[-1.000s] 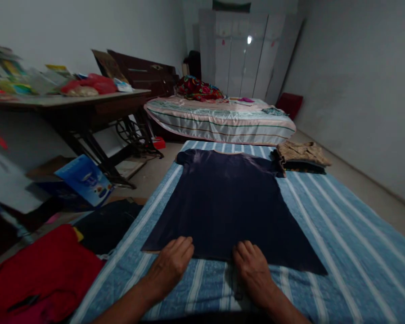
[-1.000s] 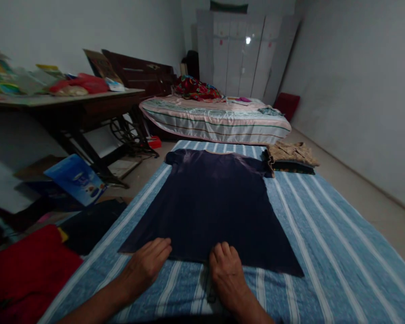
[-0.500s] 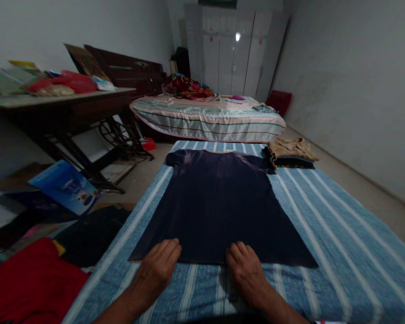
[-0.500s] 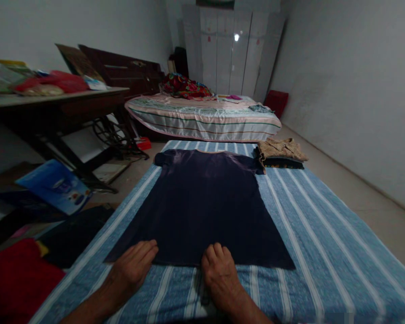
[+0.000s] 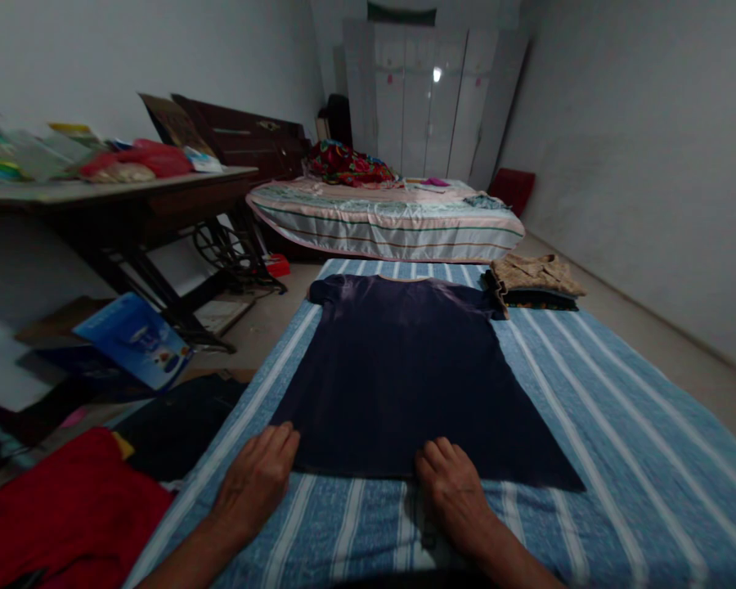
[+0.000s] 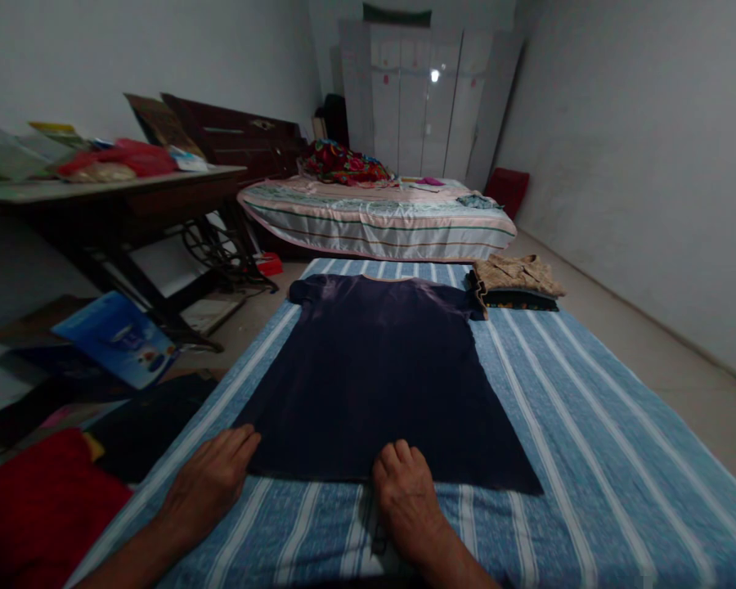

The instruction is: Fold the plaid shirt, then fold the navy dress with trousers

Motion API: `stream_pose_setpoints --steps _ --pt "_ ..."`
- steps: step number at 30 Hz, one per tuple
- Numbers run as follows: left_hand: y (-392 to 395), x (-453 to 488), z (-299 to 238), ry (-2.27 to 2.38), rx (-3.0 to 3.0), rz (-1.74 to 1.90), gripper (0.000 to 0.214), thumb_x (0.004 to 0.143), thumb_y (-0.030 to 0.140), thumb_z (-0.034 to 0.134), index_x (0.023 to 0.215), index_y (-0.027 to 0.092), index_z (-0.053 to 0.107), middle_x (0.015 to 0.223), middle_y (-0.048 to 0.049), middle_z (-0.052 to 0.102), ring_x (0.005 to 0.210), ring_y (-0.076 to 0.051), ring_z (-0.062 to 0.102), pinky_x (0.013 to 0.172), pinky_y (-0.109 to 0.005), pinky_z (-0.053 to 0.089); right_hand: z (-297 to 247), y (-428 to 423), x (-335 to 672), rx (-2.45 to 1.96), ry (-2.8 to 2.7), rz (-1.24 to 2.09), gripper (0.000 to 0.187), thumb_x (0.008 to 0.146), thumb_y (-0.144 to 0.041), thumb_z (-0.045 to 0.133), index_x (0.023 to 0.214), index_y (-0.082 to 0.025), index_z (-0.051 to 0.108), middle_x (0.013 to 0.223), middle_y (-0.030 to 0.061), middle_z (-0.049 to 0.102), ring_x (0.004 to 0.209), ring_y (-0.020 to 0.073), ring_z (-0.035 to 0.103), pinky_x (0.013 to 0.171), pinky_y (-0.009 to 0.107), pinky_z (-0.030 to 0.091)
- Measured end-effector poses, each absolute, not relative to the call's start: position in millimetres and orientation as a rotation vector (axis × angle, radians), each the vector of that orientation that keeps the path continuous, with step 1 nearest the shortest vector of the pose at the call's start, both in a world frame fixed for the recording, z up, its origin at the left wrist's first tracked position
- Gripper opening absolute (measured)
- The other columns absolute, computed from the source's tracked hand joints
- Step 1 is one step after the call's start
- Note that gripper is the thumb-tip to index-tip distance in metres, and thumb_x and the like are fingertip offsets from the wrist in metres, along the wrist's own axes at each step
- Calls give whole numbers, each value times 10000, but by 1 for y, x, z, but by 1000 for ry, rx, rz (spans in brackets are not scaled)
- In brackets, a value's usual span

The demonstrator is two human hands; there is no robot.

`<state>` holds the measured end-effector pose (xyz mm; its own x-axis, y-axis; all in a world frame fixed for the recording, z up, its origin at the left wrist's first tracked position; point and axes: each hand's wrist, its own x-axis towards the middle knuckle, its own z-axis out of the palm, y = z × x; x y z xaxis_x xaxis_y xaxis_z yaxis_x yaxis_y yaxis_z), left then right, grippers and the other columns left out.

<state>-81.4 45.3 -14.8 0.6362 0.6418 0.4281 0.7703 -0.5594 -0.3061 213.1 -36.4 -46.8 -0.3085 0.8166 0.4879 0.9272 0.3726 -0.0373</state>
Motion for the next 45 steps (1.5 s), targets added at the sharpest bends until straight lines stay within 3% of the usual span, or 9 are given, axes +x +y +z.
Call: stream_pose_setpoints --steps 7,16,21,30,38,45 --pt "46 -106 -32 -1134 -2377 -271 429 801 -45 320 1032 127 638 1034 -129 651 955 -251 582 824 -373 439 -52 -39 213 -1526 -2244 -349 167 709 -68 641 789 -182 548 812 41 528 748 205 430 622 329 333" --pt "49 -109 -19 -1087 -2345 -264 375 781 -32 356 946 100 666 929 -134 664 852 -246 594 749 -356 439 -50 -38 211 -1525 -2249 -368 132 734 -93 635 789 -180 552 789 40 516 732 202 419 607 326 322" --pt "50 -125 -25 -1053 -2325 -308 389 814 -20 322 953 117 658 934 -123 657 871 -243 588 809 -380 434 -51 -38 210 -1518 -2230 -378 134 732 -85 627 773 -180 542 811 47 526 736 200 420 618 328 323" --pt "56 -131 -26 -1073 -2315 -342 302 821 63 355 971 121 611 954 -134 628 876 -258 576 762 -394 452 -51 -33 212 -1507 -2216 -399 146 735 -88 631 748 -186 523 758 32 513 708 189 420 583 314 301" --pt "53 -121 -13 -1046 -2309 -370 257 826 48 369 925 126 592 895 -109 629 833 -231 576 739 -353 448 -49 -35 216 -1493 -2171 -292 220 657 -33 656 744 -192 532 750 15 520 700 184 415 593 306 295" --pt "46 -118 -3 -1044 -2327 -339 254 844 46 359 890 138 591 852 -85 630 781 -204 568 700 -327 440 -50 -37 219 -1476 -2171 -250 196 679 -29 621 739 -196 539 753 21 522 709 190 414 598 306 293"
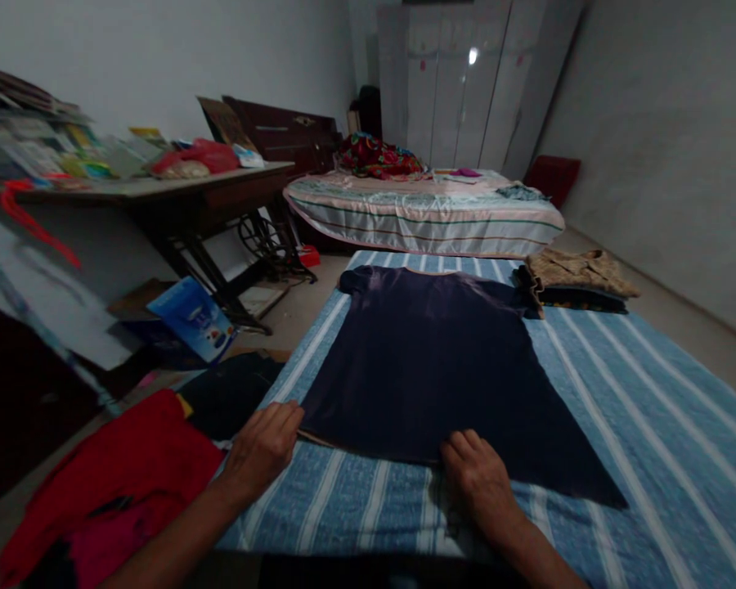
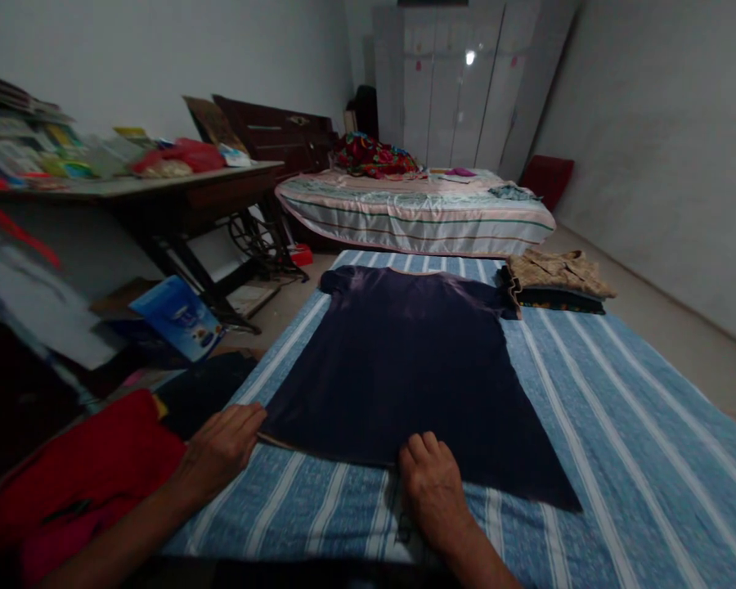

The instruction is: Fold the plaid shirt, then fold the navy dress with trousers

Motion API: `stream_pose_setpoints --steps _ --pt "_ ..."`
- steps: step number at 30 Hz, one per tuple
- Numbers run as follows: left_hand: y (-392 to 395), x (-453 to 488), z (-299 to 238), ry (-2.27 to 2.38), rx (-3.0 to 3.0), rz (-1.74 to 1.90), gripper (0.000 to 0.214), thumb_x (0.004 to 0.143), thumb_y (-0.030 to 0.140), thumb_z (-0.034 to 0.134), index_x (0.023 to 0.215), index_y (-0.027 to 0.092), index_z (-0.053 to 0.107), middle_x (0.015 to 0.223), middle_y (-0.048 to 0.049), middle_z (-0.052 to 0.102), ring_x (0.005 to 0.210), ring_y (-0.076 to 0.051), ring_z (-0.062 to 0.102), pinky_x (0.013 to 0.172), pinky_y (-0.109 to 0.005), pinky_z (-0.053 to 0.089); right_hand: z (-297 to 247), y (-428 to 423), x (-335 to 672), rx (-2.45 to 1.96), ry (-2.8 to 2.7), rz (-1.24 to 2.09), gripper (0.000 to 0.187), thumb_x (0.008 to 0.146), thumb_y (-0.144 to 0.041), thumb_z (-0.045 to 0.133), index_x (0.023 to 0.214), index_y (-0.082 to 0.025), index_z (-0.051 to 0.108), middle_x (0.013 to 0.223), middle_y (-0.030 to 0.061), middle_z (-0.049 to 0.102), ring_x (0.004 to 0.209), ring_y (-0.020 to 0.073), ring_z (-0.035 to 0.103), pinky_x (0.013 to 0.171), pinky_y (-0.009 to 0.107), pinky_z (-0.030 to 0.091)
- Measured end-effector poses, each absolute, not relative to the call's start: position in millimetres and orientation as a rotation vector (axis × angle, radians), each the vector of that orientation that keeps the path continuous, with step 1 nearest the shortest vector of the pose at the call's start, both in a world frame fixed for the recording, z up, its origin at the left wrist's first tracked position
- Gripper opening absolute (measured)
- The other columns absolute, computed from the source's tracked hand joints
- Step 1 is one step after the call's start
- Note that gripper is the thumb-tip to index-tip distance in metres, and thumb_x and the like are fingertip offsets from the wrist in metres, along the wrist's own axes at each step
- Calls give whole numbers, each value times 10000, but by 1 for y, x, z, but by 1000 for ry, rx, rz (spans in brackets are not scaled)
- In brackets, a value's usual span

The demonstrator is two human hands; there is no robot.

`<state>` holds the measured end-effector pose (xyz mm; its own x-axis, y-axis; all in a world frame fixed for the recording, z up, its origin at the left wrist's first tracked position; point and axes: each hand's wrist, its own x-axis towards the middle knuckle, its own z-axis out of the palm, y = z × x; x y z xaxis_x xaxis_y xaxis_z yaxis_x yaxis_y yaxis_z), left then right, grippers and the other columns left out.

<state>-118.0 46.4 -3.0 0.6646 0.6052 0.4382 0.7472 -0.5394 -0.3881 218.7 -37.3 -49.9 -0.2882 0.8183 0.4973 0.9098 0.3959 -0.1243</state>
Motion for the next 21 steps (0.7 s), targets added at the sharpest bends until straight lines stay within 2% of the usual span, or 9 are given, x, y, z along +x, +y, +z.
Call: stream_pose_setpoints --steps 7,21 --pt "44 -127 -9 -994 -2373 -352 282 855 27 355 910 130 611 886 -101 642 822 -206 575 755 -333 451 -50 -40 219 -1477 -2199 -239 207 672 -15 617 753 -193 552 777 29 534 720 195 419 612 306 305" --pt "46 -133 -18 -1026 -2401 -380 337 865 23 327 966 123 633 944 -115 654 873 -213 582 783 -343 462 -55 -40 218 -1460 -2159 -319 176 757 -36 509 821 -187 574 833 56 543 751 197 435 621 312 321"
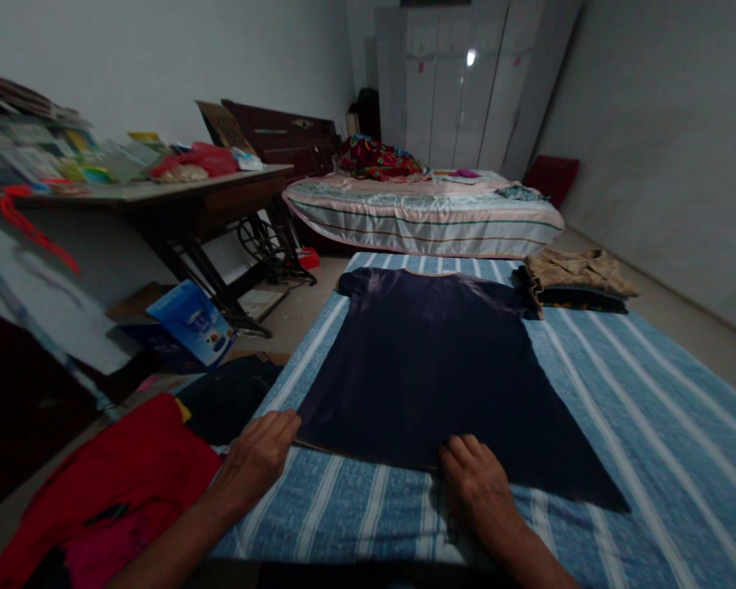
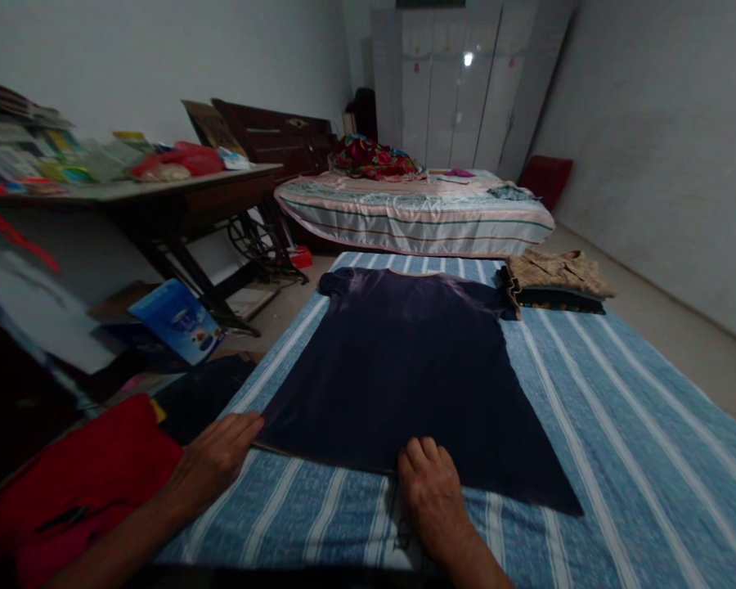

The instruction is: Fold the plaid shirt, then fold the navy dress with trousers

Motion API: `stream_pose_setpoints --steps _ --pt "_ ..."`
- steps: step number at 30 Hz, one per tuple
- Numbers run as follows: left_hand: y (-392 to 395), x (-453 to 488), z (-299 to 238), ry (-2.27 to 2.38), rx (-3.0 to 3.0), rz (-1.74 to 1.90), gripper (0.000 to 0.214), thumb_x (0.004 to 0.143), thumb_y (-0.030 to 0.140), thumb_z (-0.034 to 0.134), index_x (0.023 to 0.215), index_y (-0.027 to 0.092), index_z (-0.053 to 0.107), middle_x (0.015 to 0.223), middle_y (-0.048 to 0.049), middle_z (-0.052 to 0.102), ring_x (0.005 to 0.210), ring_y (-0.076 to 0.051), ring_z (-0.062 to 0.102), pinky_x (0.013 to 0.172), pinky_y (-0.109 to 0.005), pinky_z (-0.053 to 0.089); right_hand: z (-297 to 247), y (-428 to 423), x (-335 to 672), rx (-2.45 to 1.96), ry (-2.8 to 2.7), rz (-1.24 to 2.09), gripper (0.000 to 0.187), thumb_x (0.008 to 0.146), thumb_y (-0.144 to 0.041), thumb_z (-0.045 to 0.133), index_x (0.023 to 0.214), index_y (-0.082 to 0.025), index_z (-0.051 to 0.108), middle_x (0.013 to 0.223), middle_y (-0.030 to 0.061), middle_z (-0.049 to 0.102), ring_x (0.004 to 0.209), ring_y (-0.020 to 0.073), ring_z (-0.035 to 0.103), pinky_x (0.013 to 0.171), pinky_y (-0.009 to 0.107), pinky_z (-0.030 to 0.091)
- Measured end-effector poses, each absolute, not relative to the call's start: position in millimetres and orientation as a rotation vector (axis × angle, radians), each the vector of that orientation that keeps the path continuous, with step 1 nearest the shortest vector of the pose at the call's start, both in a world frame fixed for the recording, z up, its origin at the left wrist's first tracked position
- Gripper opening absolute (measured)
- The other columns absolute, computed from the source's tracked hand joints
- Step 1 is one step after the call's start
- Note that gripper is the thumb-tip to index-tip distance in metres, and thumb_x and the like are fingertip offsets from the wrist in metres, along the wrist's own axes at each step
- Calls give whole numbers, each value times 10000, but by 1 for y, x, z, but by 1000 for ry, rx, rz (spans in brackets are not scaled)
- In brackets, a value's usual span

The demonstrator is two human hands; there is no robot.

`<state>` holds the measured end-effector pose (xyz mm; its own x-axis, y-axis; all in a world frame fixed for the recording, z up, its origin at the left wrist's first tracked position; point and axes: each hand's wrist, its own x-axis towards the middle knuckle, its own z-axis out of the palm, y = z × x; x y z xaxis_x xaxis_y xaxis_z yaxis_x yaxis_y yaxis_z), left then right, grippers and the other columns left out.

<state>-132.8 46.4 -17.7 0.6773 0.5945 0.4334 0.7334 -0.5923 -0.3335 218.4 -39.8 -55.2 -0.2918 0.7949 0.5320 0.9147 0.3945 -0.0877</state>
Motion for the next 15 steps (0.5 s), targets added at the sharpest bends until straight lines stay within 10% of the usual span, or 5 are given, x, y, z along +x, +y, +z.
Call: stream_pose_setpoints --steps 15 --pt "48 -146 -31 -1080 -2410 -328 378 844 4 335 1016 131 646 1029 -132 673 956 -231 612 857 -379 462 -53 -40 215 -1467 -2129 -345 168 754 -44 524 822 -192 566 868 58 560 783 203 450 650 316 329"
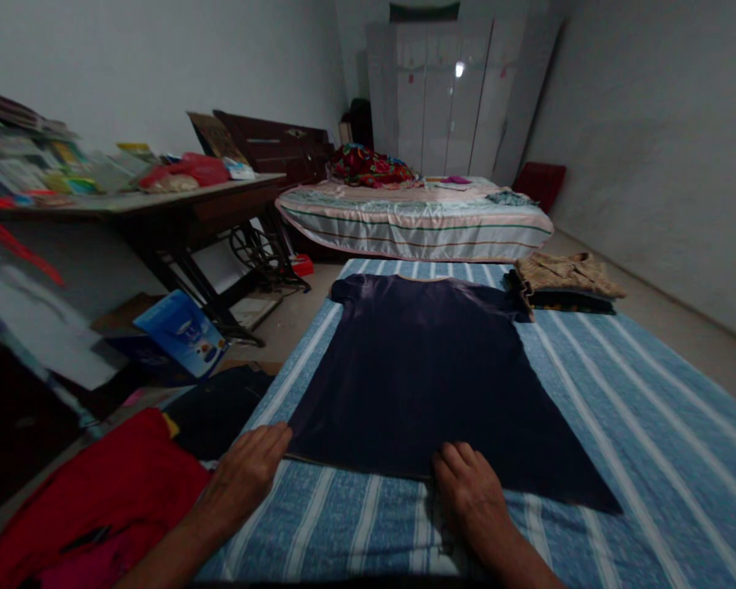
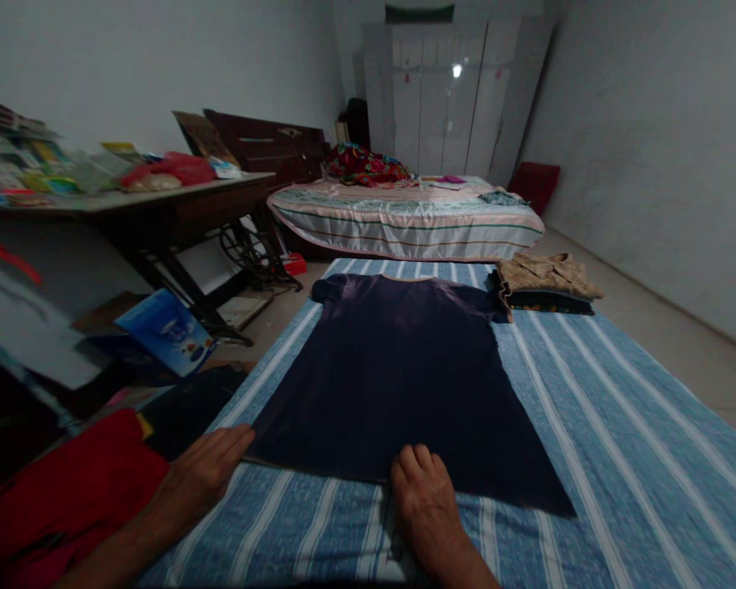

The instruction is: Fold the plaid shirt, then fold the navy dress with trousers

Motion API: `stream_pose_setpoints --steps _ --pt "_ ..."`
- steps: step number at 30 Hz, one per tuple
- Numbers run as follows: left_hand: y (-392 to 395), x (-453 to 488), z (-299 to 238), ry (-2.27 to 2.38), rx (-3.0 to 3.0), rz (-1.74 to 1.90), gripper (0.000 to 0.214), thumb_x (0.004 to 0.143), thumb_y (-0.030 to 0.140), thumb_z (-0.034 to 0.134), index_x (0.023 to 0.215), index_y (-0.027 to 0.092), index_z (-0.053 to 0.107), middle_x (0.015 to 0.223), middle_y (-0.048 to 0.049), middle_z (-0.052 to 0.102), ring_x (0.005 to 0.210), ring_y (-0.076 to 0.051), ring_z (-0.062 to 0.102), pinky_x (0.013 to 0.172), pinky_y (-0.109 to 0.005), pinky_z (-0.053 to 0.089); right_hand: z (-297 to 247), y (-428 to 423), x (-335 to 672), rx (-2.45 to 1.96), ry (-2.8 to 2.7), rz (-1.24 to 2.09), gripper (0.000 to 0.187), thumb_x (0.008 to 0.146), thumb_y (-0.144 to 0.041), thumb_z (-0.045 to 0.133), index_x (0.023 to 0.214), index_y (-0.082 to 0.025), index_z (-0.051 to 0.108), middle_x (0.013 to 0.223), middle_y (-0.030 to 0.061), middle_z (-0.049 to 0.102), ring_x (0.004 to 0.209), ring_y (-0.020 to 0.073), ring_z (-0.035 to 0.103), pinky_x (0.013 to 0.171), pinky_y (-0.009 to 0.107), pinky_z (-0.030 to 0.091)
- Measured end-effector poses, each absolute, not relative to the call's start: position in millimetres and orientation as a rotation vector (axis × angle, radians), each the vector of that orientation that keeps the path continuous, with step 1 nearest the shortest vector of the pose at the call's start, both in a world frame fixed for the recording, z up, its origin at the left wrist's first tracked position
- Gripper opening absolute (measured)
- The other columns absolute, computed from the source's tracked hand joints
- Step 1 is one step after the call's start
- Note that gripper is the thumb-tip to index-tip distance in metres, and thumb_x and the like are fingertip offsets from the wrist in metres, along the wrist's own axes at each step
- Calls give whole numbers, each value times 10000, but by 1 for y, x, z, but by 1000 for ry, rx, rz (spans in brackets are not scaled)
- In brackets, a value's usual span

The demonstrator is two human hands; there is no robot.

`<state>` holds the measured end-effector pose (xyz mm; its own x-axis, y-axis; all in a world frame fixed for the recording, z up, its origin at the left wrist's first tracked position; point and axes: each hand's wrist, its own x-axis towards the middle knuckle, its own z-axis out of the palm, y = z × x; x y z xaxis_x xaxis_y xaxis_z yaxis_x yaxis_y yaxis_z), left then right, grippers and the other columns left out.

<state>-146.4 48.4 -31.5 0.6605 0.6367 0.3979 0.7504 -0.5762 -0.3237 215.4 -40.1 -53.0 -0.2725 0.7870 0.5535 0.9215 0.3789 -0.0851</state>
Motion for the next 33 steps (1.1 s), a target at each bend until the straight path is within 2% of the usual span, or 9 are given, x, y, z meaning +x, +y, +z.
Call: stream_pose_setpoints --steps 8,15,23,33 --pt "48 -146 -32 -1085 -2410 -314 352 853 17 351 1023 137 634 1011 -121 673 944 -218 612 848 -360 465 -54 -41 216 -1434 -2101 -320 212 712 -16 528 832 -181 583 874 58 572 794 208 450 651 314 325" --pt "45 -132 -18 -1024 -2414 -442 296 885 107 371 1090 146 581 1033 -112 640 991 -214 579 891 -365 443 -55 -41 216 -1430 -2103 -361 212 727 -26 521 846 -186 592 888 61 580 786 208 453 647 313 331" --pt "43 -111 -12 -991 -2495 -484 288 887 66 362 788 166 614 763 -46 570 747 -169 523 721 -318 444 -59 -41 217 -1453 -2125 -372 185 760 -62 536 877 -194 591 908 71 580 802 213 463 654 310 347" --pt "43 -116 -14 -971 -2525 -438 321 885 27 322 800 154 605 742 -41 540 700 -165 481 683 -309 415 -62 -41 217 -1452 -2105 -353 237 716 -36 522 882 -191 589 935 69 585 819 214 460 664 314 347"
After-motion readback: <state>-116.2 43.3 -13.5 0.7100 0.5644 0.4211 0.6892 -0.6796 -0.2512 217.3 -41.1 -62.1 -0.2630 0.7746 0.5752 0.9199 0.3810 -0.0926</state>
